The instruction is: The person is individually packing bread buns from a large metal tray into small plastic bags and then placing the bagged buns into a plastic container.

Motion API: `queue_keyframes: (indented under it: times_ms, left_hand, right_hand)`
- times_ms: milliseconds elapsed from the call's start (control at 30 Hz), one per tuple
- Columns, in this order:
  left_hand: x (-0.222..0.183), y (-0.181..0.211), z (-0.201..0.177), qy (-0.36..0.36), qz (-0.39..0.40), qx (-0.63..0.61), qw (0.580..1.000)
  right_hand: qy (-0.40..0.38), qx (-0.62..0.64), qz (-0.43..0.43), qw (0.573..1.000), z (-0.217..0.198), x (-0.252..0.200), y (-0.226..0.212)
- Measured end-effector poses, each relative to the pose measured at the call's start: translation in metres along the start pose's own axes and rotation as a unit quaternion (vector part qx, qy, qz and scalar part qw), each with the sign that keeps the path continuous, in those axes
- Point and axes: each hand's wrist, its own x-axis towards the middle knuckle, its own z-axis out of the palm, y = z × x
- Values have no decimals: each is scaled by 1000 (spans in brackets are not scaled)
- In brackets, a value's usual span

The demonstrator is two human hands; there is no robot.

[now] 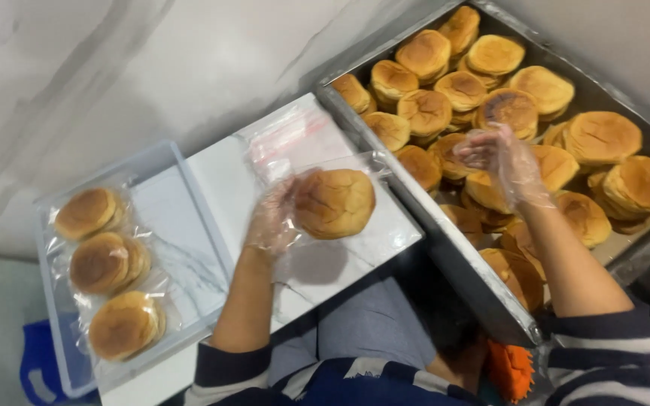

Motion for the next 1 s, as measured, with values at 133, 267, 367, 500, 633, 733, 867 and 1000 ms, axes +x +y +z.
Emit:
queue_keyframes:
  times_ms: [133,267,367,500,633,733,867,1000]
  left_hand:
    - [-60,63,-57,22,178,98,979]
    - [-119,115,-120,196,332,73,920]
    - [-176,143,-145,258,240,57,934]
    - [-205,155,-204,303,257,49,916]
    - [-199,152,-252,295,212,88,928]
    - [-184,145,-275,306,220,94,922]
    - [-180,139,-235,418,166,110,886]
    - [-191,142,-177,499,104,222,831]
  right_hand:
    - [18,13,-28,999,8,-7,-5]
    - [20,-74,14,997,20,-14,-14]
    - [0,-37,-31,999,1,-4,9]
    - [-94,-24,-30,995,-37,17,44]
    - [-135,-49,-41,989,-50,24,56]
    - [-154,-104,-75,980,-47,18,51]
    - [-142,-80,-44,986,-73,36,73]
    - [-153,-98,-75,981,-45,18,49]
